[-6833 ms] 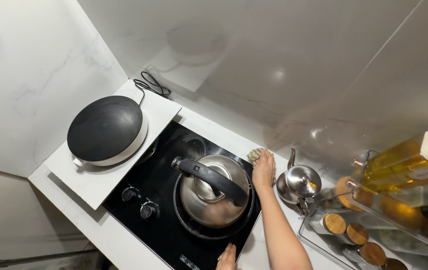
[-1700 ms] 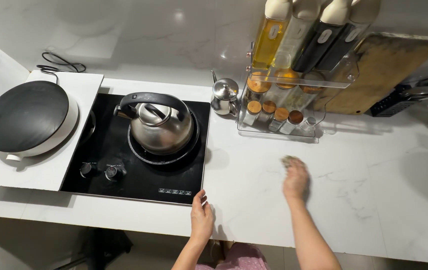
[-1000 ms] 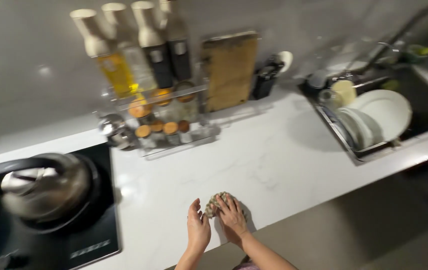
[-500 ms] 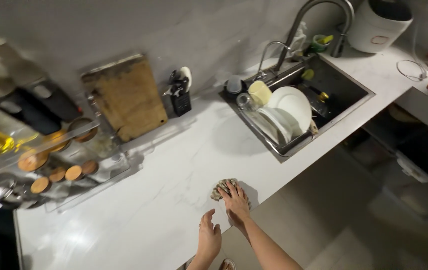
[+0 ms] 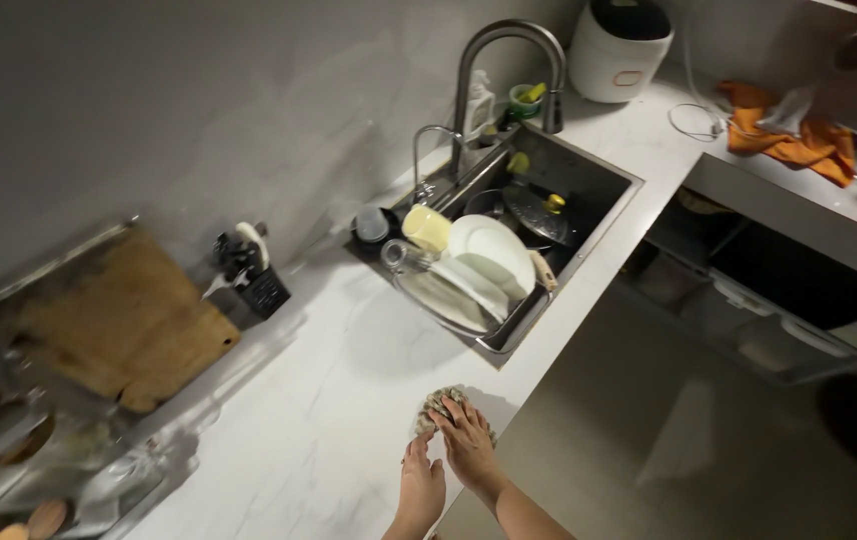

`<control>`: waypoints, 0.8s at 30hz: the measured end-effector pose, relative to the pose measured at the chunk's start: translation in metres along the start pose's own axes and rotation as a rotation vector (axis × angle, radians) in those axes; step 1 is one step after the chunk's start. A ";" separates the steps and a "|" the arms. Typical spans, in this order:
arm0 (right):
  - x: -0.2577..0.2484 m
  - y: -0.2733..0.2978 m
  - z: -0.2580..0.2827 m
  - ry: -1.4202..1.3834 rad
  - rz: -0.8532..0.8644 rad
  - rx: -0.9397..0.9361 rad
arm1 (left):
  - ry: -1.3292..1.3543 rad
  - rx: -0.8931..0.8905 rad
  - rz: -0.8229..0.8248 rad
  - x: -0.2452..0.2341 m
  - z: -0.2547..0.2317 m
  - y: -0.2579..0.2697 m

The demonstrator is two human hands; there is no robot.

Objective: The person wipes the stovetop and surrounding countertop with a cloth, moving the kettle aside to reach the surface. They then carry a cloth to the sink, wet a glass lid and a pan, and scrub both with a sponge under running water, rinsing them in the sink.

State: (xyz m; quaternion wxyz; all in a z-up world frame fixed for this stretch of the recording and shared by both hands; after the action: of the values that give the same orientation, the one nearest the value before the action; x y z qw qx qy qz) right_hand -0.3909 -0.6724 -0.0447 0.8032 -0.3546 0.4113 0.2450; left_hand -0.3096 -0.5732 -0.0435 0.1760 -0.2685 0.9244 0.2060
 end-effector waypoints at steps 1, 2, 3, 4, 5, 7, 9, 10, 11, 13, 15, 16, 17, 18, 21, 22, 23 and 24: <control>-0.003 -0.003 -0.010 0.005 -0.002 0.022 | -0.022 0.033 0.004 0.006 -0.007 -0.008; -0.007 -0.006 -0.020 0.010 -0.005 0.044 | -0.044 0.066 0.009 0.013 -0.014 -0.015; -0.012 -0.007 -0.031 0.006 -0.029 0.056 | -0.047 0.062 0.030 0.022 -0.018 -0.020; -0.017 -0.007 -0.042 0.002 -0.054 0.068 | -0.050 0.058 0.052 0.032 -0.023 -0.024; -0.022 -0.011 -0.054 -0.003 -0.081 0.077 | -0.053 0.057 0.070 0.040 -0.028 -0.032; -0.031 -0.019 -0.077 0.025 -0.051 0.102 | -0.044 0.125 0.100 0.059 -0.042 -0.043; -0.041 -0.024 -0.103 0.021 -0.027 0.081 | -0.047 0.142 0.122 0.084 -0.056 -0.055; -0.046 -0.025 -0.117 0.003 -0.021 0.049 | -0.057 0.126 0.129 0.097 -0.063 -0.062; -0.051 -0.028 -0.132 -0.014 -0.014 0.010 | -0.063 0.111 0.131 0.112 -0.069 -0.069; -0.059 -0.032 -0.162 -0.047 0.068 -0.027 | -0.048 0.188 0.100 0.140 -0.087 -0.086; -0.069 -0.044 -0.194 -0.088 0.106 -0.075 | 0.008 0.224 0.066 0.169 -0.107 -0.102; -0.075 -0.051 -0.211 -0.113 0.103 -0.100 | 0.056 0.222 0.051 0.184 -0.117 -0.111; -0.083 -0.054 -0.228 -0.141 0.106 -0.121 | 0.104 0.213 0.040 0.199 -0.125 -0.116; -0.091 -0.057 -0.245 -0.130 0.116 -0.148 | 0.089 0.218 0.025 0.215 -0.134 -0.121; -0.107 -0.080 -0.293 -0.120 0.154 -0.206 | 0.073 0.211 -0.023 0.250 -0.154 -0.139; -0.113 -0.087 -0.308 -0.129 0.180 -0.196 | 0.088 0.192 -0.029 0.261 -0.159 -0.145; -0.118 -0.094 -0.323 -0.135 0.204 -0.180 | 0.101 0.174 -0.027 0.271 -0.164 -0.150; -0.123 -0.101 -0.336 -0.137 0.220 -0.154 | 0.098 0.169 -0.026 0.279 -0.169 -0.154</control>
State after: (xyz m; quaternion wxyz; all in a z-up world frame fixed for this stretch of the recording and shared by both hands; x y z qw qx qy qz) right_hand -0.5519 -1.0073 -0.0432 0.7681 -0.3502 0.3718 0.3861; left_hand -0.4792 -0.8906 -0.0655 0.1553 -0.2747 0.9423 0.1115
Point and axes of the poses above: each hand's wrist, its own y-axis away from the middle knuckle, its own x-axis out of the palm, z = x × y, the point moved 3 cm from there along -y, towards the middle knuckle, and after that the axes turned 2 degrees about -z, right-handed, at the moved point
